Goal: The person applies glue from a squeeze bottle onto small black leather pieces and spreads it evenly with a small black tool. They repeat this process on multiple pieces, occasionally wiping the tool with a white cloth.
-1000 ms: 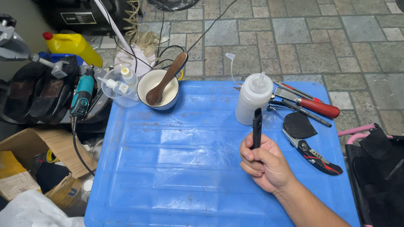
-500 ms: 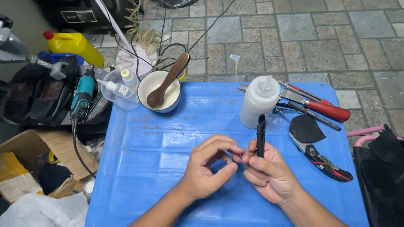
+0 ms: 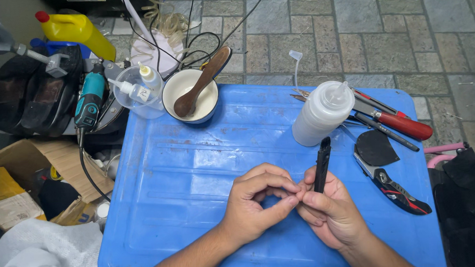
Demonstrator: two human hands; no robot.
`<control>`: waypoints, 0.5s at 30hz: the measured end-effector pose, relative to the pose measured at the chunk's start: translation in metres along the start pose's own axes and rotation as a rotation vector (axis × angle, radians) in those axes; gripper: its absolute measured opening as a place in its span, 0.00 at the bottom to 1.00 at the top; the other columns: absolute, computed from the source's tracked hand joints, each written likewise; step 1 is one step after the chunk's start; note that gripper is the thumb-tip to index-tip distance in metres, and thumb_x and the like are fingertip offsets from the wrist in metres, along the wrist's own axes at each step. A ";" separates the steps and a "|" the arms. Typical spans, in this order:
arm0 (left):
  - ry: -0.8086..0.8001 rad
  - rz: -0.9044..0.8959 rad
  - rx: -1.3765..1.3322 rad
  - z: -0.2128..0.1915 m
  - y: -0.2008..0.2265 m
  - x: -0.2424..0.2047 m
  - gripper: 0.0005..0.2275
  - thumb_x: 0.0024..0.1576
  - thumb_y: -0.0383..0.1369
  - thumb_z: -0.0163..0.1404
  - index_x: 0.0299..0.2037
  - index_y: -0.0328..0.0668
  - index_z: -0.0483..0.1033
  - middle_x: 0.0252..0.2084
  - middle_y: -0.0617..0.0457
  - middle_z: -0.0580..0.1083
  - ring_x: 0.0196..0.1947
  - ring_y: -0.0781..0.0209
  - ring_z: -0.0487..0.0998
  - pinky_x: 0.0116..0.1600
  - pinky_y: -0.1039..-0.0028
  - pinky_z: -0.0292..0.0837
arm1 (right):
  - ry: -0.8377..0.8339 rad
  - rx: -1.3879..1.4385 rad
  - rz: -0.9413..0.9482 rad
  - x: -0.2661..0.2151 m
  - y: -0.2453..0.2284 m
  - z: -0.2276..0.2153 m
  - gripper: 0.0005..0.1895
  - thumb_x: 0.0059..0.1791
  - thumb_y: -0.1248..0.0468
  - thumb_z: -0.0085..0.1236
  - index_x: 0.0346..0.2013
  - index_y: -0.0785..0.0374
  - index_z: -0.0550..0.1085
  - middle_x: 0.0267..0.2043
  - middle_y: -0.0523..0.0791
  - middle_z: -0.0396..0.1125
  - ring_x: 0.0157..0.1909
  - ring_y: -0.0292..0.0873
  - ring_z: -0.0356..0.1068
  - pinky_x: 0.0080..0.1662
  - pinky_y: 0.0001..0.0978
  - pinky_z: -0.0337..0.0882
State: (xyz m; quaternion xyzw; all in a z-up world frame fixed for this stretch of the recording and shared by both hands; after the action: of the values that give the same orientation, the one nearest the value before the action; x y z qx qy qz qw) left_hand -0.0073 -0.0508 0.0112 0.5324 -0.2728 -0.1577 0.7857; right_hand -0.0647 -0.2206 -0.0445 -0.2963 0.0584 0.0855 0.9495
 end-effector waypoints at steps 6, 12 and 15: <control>0.045 -0.055 -0.071 0.000 -0.009 -0.002 0.06 0.59 0.18 0.56 0.44 0.29 0.79 0.49 0.47 0.73 0.49 0.63 0.80 0.58 0.73 0.80 | 0.041 0.002 0.007 0.002 0.003 0.001 0.11 0.49 0.74 0.59 0.44 0.64 0.69 0.37 0.49 0.70 0.19 0.29 0.53 0.22 0.21 0.54; 0.106 -0.123 -0.061 -0.006 -0.016 -0.003 0.05 0.60 0.18 0.54 0.43 0.28 0.79 0.48 0.46 0.74 0.46 0.63 0.79 0.51 0.75 0.78 | 0.090 -0.066 -0.047 0.005 0.001 0.009 0.09 0.49 0.74 0.58 0.43 0.65 0.70 0.39 0.51 0.71 0.18 0.29 0.54 0.21 0.21 0.55; 0.104 -0.120 0.236 -0.012 -0.011 -0.001 0.06 0.60 0.21 0.52 0.42 0.28 0.82 0.42 0.44 0.79 0.38 0.61 0.82 0.45 0.75 0.79 | 0.166 -0.279 -0.171 -0.006 -0.002 0.012 0.08 0.50 0.74 0.60 0.41 0.66 0.70 0.40 0.53 0.73 0.21 0.30 0.58 0.23 0.21 0.57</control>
State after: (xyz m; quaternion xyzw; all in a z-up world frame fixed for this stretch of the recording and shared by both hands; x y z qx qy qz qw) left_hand -0.0005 -0.0453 -0.0027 0.6439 -0.2160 -0.1432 0.7199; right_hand -0.0695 -0.2160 -0.0324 -0.4351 0.0986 -0.0130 0.8949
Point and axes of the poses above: each hand's wrist, its own x-axis towards the middle knuckle, its own z-axis out of the palm, y = z × x, the point moved 4 cm from there along x, towards the middle knuckle
